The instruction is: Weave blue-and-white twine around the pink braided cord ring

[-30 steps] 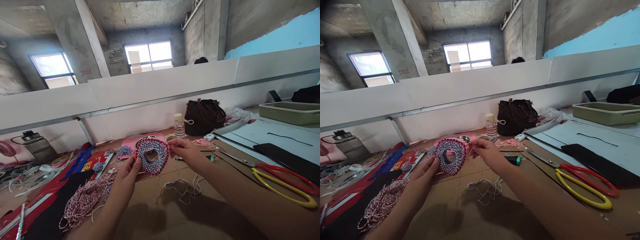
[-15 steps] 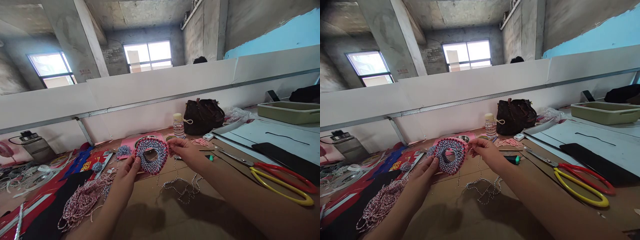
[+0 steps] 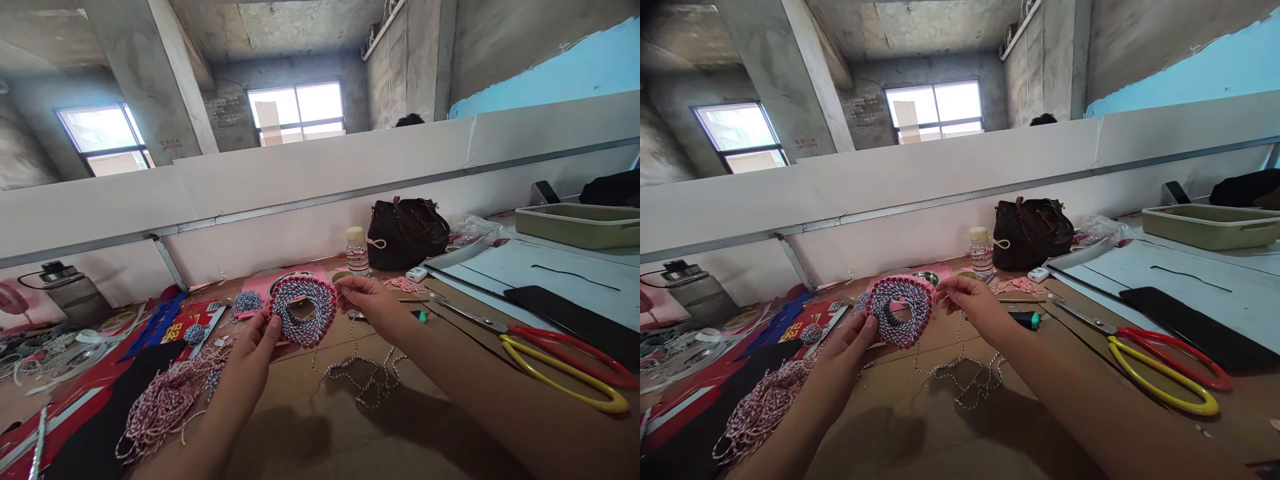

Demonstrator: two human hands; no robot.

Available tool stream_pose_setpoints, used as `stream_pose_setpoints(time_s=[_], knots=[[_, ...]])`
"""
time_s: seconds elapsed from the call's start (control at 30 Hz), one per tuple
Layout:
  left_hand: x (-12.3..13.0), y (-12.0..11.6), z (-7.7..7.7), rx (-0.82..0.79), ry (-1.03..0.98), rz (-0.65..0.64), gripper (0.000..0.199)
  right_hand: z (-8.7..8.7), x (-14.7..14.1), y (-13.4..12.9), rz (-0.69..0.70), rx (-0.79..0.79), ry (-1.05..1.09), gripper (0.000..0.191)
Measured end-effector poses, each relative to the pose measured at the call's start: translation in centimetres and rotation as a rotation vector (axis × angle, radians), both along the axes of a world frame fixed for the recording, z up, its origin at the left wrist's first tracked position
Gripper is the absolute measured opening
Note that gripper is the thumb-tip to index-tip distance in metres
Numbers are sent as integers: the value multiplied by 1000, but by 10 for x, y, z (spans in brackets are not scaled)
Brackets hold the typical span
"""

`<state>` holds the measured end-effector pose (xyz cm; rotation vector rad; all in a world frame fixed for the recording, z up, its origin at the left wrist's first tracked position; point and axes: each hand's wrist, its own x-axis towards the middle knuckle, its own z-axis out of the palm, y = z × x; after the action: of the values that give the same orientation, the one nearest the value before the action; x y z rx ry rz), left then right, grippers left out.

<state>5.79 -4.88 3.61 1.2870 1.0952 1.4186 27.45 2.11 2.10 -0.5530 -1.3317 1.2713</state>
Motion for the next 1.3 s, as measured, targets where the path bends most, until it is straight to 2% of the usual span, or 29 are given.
stream_pose_setpoints(time_s=[0.33,0.5,0.77,0.83,0.93,1.0,1.07,1.17,1.3], knots=[[-1,2,-2,-36,-3,-45,57,-1,-3,2,-20,8,12,27],[1,0,-2,-71,-17,-47,53,4,-2,-4,-43,55,-50,20],[1,1,-3,-51,11,-67,39,7,-3,-8,-31,27,-47,15],[1,2,-4,-50,13,-64,38,8,-4,-12,14,27,4,22],[1,3,-6,-52,12,-60,37,16,-5,-24,153,41,81,41],[1,3,-5,-52,9,-62,36,21,-5,-32,208,97,42,47],[1,2,-4,-52,8,-67,37,25,-6,-37,147,191,-108,40],[0,2,-4,-50,24,-94,40,23,-10,-37,-70,262,-298,19],[-3,5,-6,-43,49,-104,40,18,-14,-38,-266,329,-309,14]])
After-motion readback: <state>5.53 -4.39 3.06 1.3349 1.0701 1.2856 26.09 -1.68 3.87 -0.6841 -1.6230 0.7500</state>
